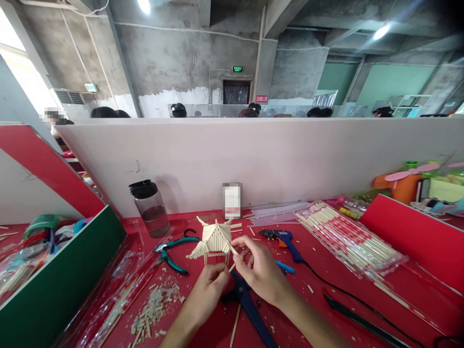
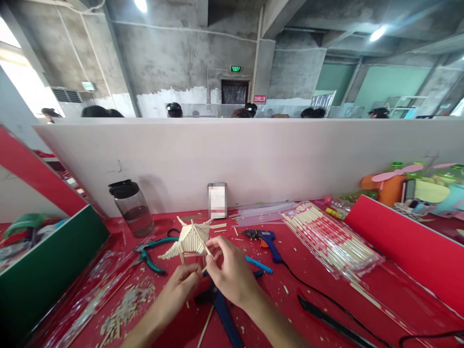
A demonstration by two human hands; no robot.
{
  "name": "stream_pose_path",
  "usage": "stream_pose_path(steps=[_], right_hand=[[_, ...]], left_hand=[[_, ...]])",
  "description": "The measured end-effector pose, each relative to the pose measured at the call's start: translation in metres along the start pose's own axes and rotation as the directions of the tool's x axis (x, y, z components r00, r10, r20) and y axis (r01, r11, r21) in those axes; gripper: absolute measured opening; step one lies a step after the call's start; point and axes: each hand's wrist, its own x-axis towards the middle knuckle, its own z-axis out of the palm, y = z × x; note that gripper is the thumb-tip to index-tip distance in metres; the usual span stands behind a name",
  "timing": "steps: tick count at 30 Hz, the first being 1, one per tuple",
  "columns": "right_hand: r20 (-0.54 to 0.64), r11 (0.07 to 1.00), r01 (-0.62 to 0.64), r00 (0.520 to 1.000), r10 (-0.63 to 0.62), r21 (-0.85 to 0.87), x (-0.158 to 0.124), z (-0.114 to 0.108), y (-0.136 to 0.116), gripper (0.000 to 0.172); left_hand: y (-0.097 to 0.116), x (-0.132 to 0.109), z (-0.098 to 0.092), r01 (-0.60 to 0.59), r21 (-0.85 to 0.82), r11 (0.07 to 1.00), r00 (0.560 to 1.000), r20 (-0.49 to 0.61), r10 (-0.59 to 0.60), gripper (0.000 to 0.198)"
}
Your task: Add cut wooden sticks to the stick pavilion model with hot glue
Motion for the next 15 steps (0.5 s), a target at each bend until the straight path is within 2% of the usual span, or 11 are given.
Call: stream_pose_path(steps=[3,7,11,15], right_hand=[[-0.056,1.000,-0.005,0.998,0.004,-0.017,0.001,0.004,-0.002,0.012],[-0.128,0.995,0.019,0.991,-0.031,-0.097,0.006,0.009,-0.004,0.007],[-0.162,0.987,0.017,0.986,-0.043,-0.159,0.015,0.006,0.000,0.008],[-0.186,0.986,0.013,0.982,-0.044,-0.167,0.022,0.002,0.007,0.009]], left_hand=[[0.002,-0.004,-0.007,0.025,0.301,0.953,0.997,0.066,-0.047,0.032],[0.013,-0.013,-0.012,0.069,0.670,0.739,0.994,0.018,-0.109,0.035],[0.028,-0.022,-0.015,0.082,0.819,0.568,0.991,-0.004,-0.137,0.034],[0.045,-0.030,-0.021,0.091,0.872,0.481,0.983,0.000,-0.186,0.033]])
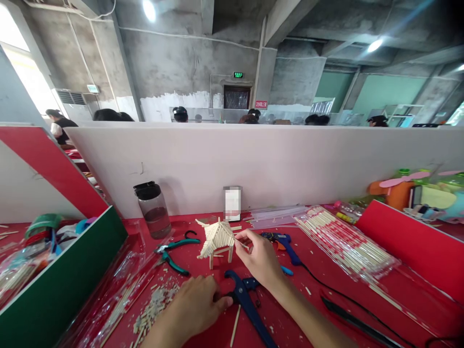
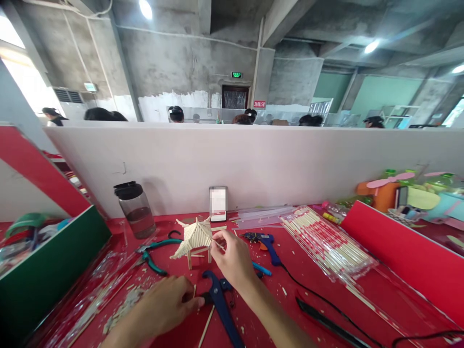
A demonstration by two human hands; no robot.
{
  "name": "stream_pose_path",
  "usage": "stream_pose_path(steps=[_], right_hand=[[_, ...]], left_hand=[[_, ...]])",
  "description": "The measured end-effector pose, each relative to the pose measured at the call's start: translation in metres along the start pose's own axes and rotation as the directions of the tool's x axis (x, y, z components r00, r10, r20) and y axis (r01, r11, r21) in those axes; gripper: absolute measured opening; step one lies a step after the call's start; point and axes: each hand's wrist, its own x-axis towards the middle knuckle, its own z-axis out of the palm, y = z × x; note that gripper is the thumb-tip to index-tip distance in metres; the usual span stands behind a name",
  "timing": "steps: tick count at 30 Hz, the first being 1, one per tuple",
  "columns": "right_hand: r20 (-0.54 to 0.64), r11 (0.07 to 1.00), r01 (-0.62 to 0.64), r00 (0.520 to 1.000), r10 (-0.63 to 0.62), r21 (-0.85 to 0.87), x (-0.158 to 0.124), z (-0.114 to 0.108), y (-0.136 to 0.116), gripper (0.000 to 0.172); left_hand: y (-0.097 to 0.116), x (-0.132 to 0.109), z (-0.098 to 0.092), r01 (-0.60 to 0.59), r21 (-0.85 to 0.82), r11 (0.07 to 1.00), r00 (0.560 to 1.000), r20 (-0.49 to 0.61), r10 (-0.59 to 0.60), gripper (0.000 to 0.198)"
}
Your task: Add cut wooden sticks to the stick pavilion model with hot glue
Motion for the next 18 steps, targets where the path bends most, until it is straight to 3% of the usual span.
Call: stream_pose_path(steps=[5,11,13,16,18], right_hand=[[-0.042,0.997,-0.037,0.998,0.041,0.072,0.003,0.007,0.007,0.012],[-0.097,0.977,-0.072,0.991,0.093,0.199,0.007,0.020,0.015,0.009],[-0.123,0.975,-0.073,0.987,0.101,0.210,0.008,0.023,0.014,0.008],[-0.125,0.973,-0.071,0.987,0.101,0.220,0.009,0.024,0.009,0.006],[-0.123,0.973,-0.068,0.988,0.097,0.219,0.010,0.024,0.006,0.005]], left_hand=[[-0.008,-0.017,-0.041,-0.141,-0.094,0.986,0.990,-0.002,0.141,0.039],[-0.029,-0.024,-0.080,-0.133,-0.094,0.987,0.990,-0.069,0.127,0.040],[-0.032,-0.016,-0.084,-0.084,-0.075,0.994,0.981,-0.181,0.070,0.033],[-0.029,0.005,-0.081,-0.032,-0.053,0.998,0.919,-0.393,0.009,0.027],[-0.024,0.021,-0.075,-0.041,-0.032,0.999,0.885,-0.464,0.021,0.029]])
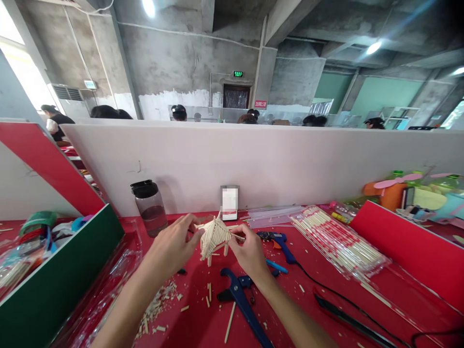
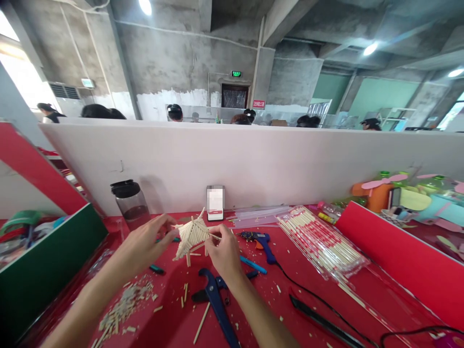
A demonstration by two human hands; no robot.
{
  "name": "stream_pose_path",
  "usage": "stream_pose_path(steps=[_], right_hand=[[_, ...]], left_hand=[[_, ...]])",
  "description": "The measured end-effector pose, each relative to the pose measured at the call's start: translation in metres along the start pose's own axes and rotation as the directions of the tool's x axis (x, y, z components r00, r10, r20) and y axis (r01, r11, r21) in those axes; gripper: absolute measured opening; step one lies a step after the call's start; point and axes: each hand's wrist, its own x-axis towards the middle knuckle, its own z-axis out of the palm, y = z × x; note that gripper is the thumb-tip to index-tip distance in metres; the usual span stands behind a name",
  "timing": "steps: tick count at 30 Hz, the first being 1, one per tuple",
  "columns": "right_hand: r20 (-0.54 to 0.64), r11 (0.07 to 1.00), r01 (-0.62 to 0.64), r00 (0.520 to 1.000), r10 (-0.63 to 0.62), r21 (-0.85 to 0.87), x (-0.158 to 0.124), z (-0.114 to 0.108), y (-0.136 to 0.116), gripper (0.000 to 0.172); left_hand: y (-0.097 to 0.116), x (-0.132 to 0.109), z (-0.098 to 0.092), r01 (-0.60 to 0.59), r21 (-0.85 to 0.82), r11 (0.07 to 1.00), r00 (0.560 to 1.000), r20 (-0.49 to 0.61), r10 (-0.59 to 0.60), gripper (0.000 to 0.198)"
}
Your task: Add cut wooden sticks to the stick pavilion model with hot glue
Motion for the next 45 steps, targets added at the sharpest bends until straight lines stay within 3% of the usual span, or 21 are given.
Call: stream_pose_path(steps=[4,8,12,17,25,32,45], right_hand=[[-0.009,0.997,0.039,0.999,-0.040,-0.068,0.000,-0.001,0.001,0.008],[-0.013,0.989,0.080,0.997,-0.082,-0.122,0.001,-0.001,0.007,0.015],[0.023,0.995,0.083,0.996,-0.081,-0.057,0.000,-0.002,0.006,0.019],[0.055,0.996,0.091,0.994,-0.092,0.011,-0.002,-0.006,0.002,0.011],[0.015,0.989,0.090,0.996,-0.089,-0.115,-0.005,-0.005,0.005,0.007],[0.005,0.965,0.167,0.986,-0.169,-0.203,-0.005,-0.003,0.007,0.012],[0.113,0.963,0.226,0.971,-0.211,-0.146,-0.005,-0.016,0.003,0.013]], left_hand=[[0.010,0.014,0.025,-0.034,0.049,0.998,0.999,0.007,0.034,0.039],[0.014,0.019,0.033,0.002,0.110,0.994,1.000,-0.015,0.000,0.040],[0.010,0.023,0.033,0.051,0.103,0.993,0.999,-0.009,-0.051,0.041],[0.009,0.025,0.032,0.073,0.090,0.993,0.997,0.010,-0.074,0.041],[0.014,0.025,0.029,0.083,0.079,0.993,0.996,0.031,-0.086,0.042],[0.016,0.025,0.029,0.109,0.099,0.989,0.993,0.040,-0.114,0.041],[0.016,0.025,0.028,0.100,0.103,0.990,0.993,0.050,-0.106,0.043]])
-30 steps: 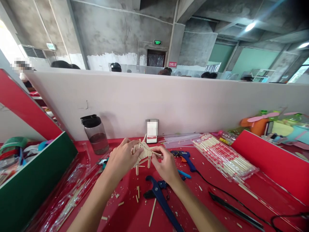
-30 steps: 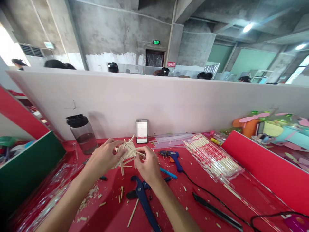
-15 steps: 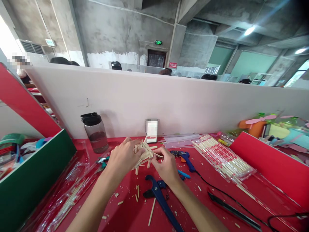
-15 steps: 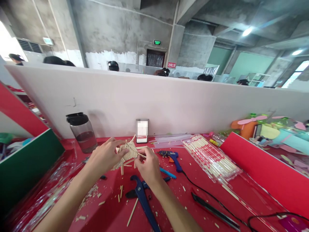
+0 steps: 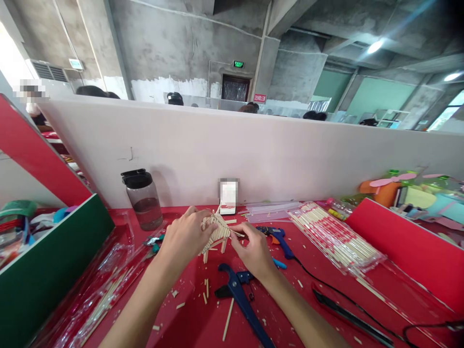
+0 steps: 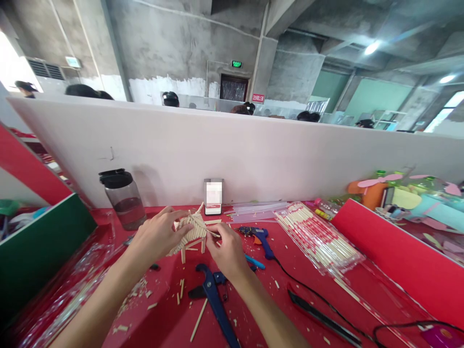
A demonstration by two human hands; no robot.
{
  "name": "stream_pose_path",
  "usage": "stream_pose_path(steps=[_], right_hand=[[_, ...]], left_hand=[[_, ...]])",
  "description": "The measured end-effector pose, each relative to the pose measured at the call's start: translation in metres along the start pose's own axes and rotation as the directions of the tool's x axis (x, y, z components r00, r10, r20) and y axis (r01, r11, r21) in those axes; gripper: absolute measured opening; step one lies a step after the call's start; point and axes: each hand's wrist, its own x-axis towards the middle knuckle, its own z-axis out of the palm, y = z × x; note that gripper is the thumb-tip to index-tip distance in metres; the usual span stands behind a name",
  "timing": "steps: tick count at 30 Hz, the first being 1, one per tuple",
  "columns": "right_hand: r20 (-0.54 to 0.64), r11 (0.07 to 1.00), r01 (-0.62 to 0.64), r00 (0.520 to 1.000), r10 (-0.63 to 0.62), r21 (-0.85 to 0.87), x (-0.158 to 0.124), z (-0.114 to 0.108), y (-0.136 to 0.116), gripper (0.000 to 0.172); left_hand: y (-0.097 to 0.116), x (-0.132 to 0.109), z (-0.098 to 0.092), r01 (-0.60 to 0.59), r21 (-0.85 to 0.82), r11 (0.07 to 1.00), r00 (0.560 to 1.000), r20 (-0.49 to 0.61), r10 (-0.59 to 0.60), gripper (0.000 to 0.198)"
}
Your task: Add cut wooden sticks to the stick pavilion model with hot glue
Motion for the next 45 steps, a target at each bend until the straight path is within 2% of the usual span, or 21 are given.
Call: stream_pose_path(steps=[6,14,23,27,30,36,40,45], right_hand=[[-0.071,0.999,-0.005,0.997,0.002,-0.045,-0.001,0.010,0.004,0.010],[-0.072,0.995,0.022,0.997,-0.029,-0.101,-0.001,0.014,0.008,0.011],[-0.011,0.993,0.083,0.996,-0.084,-0.078,-0.007,0.004,0.011,0.023],[-0.009,0.980,0.129,0.991,-0.132,-0.153,-0.008,-0.001,0.010,0.016],[0.019,0.931,0.244,0.969,-0.248,-0.273,-0.005,-0.005,0.009,0.010],[0.042,0.799,0.427,0.890,-0.454,-0.424,-0.004,-0.012,0.014,0.018],[0.067,0.739,0.496,0.847,-0.527,-0.456,-0.006,-0.013,0.018,0.019],[0.037,0.704,0.538,0.806,-0.591,-0.464,-0.006,-0.012,0.020,0.017]], left_hand=[[-0.002,0.000,0.002,-0.008,0.014,1.000,1.000,-0.015,0.008,0.041],[0.002,0.000,-0.001,0.002,0.019,1.000,1.000,-0.010,-0.001,0.041],[0.003,-0.002,-0.002,0.000,0.034,0.999,1.000,0.000,0.000,0.041],[0.002,-0.001,-0.001,-0.013,0.043,0.999,1.000,-0.013,0.014,0.040],[0.001,-0.001,0.000,-0.020,0.045,0.999,0.999,-0.024,0.022,0.039],[0.000,-0.001,0.001,-0.033,0.045,0.998,0.999,-0.034,0.034,0.037],[0.000,-0.001,0.001,-0.036,0.032,0.999,0.999,-0.021,0.036,0.036],[0.001,-0.001,-0.001,-0.026,0.046,0.999,1.000,-0.011,0.027,0.039]])
